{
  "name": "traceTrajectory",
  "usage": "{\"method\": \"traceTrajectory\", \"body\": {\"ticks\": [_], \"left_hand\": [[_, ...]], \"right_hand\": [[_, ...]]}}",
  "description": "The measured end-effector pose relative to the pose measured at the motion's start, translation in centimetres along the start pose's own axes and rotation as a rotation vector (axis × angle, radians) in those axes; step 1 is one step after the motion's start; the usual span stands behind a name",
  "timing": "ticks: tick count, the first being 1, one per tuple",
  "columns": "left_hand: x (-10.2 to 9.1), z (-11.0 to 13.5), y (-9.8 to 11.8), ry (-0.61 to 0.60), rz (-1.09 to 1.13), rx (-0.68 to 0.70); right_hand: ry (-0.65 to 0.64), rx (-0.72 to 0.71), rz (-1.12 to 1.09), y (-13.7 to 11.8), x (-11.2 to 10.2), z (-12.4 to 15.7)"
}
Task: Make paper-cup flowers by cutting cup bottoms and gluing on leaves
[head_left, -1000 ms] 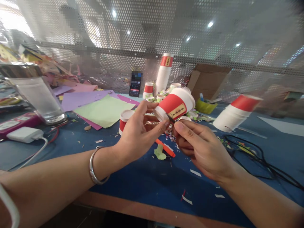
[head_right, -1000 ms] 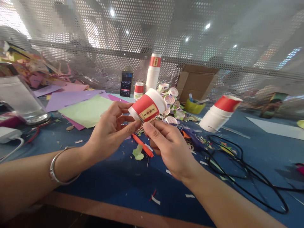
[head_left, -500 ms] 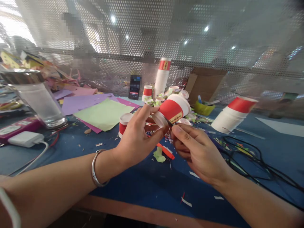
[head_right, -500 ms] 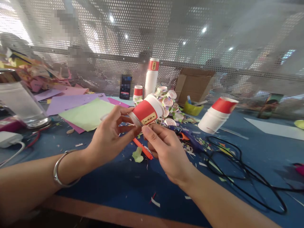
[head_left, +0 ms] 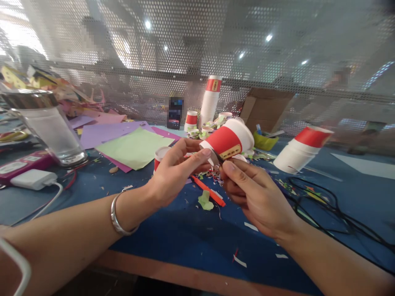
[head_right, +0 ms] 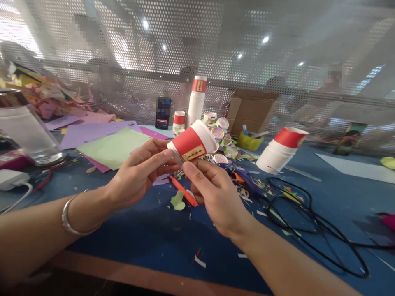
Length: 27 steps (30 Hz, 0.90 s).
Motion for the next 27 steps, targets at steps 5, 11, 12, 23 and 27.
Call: {"method": "traceTrajectory", "body": {"ticks": [5,11,12,23,27], "left_hand": [[0.12,0.06,0.01,-0.014,0.027,0.006],[0.41,0.42,0.43,0.001,-0.020,0.068],[0.42,0.45,0.45,0.000,-0.028,0.074],[0.10,0.58,0.24,0.029,-0.199,0.145],[0.06,0.57,0.46,0.042,-0.275,0.158]], "right_hand": [[0.012,-0.011,0.004,0.16,-0.14,0.16],[0.026,-0.013,0.049,-0.06,-0.09,0.24],[0.024,-0.018,0.056,-0.11,-0.08,0.23],[0.032,-0.034,0.072,0.03,-0.23,0.19],[0.028,-0.030,0.057,0.14,-0.15,0.24]]}}
Point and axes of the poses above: each hand's wrist, its own z-axis away from the middle knuckle, its own x-axis out of the palm, y = z × x, the point moved 4 cm from there along -z, towards the middle knuckle, and after that the axes turned 13 degrees about -y, right-handed, at the moved point
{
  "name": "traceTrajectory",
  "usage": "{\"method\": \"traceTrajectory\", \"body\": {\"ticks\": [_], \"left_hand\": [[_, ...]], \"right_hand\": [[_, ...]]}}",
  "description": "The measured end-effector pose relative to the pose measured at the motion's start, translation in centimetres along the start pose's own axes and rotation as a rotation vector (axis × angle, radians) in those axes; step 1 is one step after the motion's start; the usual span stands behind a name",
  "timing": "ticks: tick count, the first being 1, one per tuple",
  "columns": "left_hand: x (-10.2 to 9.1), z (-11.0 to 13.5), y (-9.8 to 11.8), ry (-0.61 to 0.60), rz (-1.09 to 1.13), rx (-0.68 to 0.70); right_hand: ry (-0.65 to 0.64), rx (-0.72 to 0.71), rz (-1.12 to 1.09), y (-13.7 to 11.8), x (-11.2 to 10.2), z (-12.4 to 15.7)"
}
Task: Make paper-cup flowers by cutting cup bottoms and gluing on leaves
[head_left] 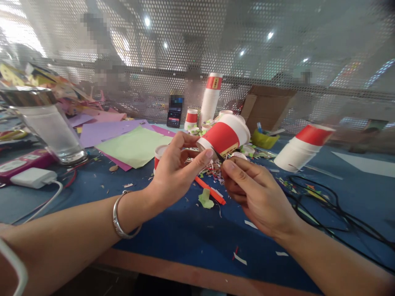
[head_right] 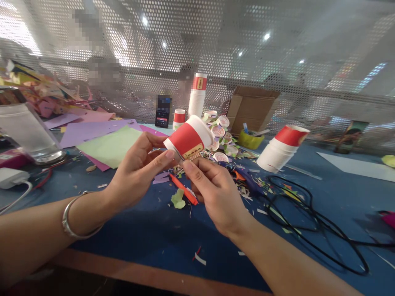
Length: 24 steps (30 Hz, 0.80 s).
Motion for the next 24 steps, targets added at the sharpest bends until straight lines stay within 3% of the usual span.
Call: {"method": "traceTrajectory", "body": {"ticks": [7,24], "left_hand": [[-0.09,-0.03,0.46,-0.009,-0.067,-0.003],[0.26,0.46,0.67,0.039,-0.259,0.159]], "right_hand": [[0.001,0.010,0.001,0.02,-0.06,-0.01],[-0.038,-0.023,-0.066,0.32,0.21,0.12]]}}
Point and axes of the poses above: each hand's wrist, its own z-axis away from the middle knuckle, its own x-axis out of the palm, y = z × x, the point moved 4 cm from there along -z, towards the middle knuckle, and after that the axes turned 13 degrees about -y, right-handed, at the moved point
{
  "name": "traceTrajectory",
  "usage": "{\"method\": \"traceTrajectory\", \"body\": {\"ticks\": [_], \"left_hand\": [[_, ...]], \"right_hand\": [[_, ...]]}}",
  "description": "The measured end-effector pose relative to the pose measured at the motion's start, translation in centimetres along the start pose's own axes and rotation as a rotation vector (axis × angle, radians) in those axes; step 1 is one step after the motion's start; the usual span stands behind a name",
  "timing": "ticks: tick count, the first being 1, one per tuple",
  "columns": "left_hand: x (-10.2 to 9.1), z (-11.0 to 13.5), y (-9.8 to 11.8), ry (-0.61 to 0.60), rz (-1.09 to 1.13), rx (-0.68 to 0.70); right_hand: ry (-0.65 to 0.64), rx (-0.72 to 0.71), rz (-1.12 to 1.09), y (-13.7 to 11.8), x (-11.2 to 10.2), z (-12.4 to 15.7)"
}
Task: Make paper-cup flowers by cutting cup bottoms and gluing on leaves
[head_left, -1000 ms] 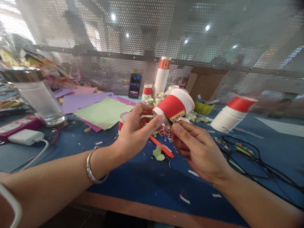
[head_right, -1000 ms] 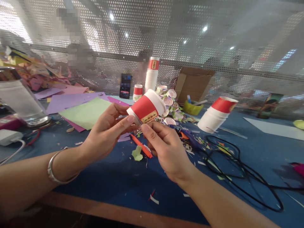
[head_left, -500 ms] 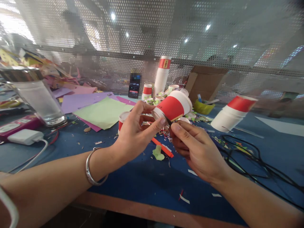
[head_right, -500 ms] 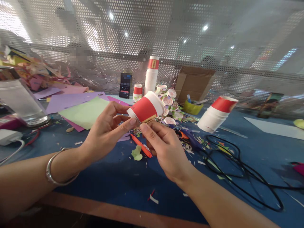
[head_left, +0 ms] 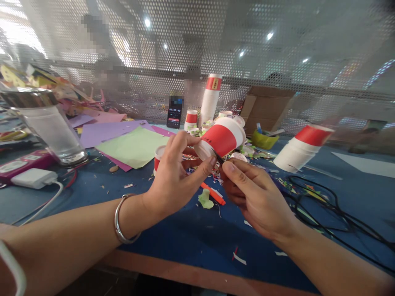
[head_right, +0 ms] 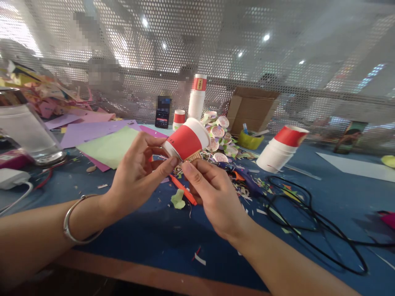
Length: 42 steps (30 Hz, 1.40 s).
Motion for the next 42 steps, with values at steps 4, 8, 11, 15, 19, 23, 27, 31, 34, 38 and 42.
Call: {"method": "traceTrajectory", "body": {"ticks": [4,8,11,15,19,23,27,31,34,38,42], "left_hand": [[-0.06,0.05,-0.24,-0.001,-0.059,-0.025],[0.00,0.10,-0.35,0.001,-0.079,-0.053],[0.03,0.11,-0.17,0.003,-0.071,-0.043],[-0.09,0.04,0.06,0.006,-0.048,-0.028],[-0.16,-0.03,0.02,0.007,-0.079,-0.026],[-0.05,-0.02,-0.11,0.010,-0.075,-0.010],[-0.27,-0.16,0.32,0.002,-0.067,0.071],[-0.57,-0.29,0.49,0.008,-0.055,0.113],[-0.16,-0.28,0.16,-0.046,-0.038,0.062],[0.32,-0.16,-0.02,-0.063,0.000,0.013],[0.40,-0.08,0.04,-0.031,0.061,0.003]], "right_hand": [[0.021,0.022,-0.009,0.15,-0.14,0.04],[0.035,0.019,0.002,0.20,-0.26,0.06],[0.037,0.007,0.029,0.16,-0.23,0.09],[0.023,-0.003,0.029,-0.03,-0.07,0.03],[-0.003,0.009,-0.002,-0.09,0.05,-0.11],[0.007,0.000,0.022,-0.03,-0.09,-0.12],[-0.001,-0.024,0.066,-0.34,0.01,-0.02],[-0.002,-0.022,0.062,-0.63,0.09,-0.11],[-0.002,0.008,0.048,-0.46,0.07,-0.26],[0.015,0.015,0.033,-0.37,0.05,-0.29],[0.012,0.018,0.026,-0.36,0.14,-0.25]]}}
Point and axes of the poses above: each hand's wrist, its own z-axis away from the middle knuckle, its own x-axis out of the palm, y = z × x, the point moved 4 cm from there along -z, towards the middle knuckle, and after that the axes turned 13 degrees about -y, right-handed, at the moved point
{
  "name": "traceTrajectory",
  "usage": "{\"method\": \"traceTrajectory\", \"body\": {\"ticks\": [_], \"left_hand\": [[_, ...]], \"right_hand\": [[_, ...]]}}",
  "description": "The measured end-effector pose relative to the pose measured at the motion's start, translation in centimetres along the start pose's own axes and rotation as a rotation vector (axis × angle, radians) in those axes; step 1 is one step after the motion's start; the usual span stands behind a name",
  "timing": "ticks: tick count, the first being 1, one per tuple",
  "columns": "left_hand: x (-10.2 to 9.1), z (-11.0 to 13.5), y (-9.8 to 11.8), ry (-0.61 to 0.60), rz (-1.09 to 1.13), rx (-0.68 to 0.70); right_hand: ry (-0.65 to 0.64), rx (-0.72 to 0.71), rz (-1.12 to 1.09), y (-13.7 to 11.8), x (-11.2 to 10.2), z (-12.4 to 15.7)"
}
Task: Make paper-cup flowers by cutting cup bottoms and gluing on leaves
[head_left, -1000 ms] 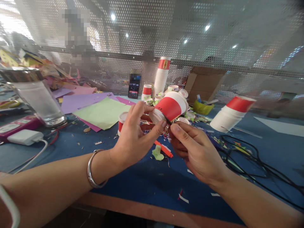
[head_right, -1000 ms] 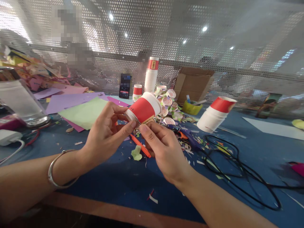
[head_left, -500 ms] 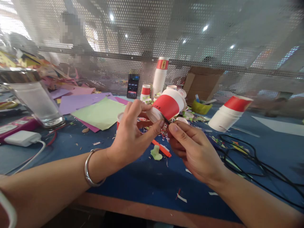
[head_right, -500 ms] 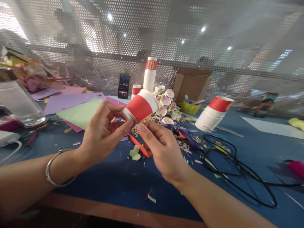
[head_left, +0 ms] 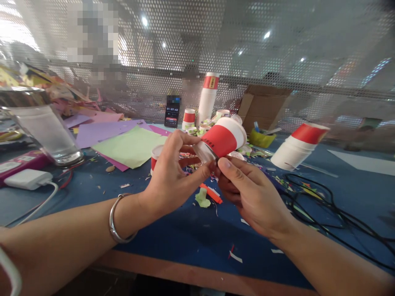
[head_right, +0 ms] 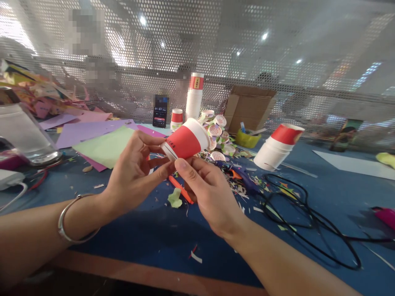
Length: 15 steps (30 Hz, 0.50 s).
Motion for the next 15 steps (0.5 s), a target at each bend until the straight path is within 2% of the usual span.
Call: {"method": "traceTrajectory", "body": {"ticks": [7,15], "left_hand": [[0.28,0.34,-0.63,0.014,0.060,-0.044],[0.45,0.54,-0.27,0.045,0.005,-0.036]], "right_hand": [[0.051,0.049,-0.047,0.78,-0.14,0.06],[0.079,0.013,-0.033,0.93,-0.07,0.08]]}}
Point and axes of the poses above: each hand's wrist, its own z-axis away from the middle knuckle, its own x-axis out of the palm, y = z × x, the point moved 4 cm from there along -z, towards the middle knuckle, and after that the axes turned 13 degrees about -y, right-handed, at the moved point
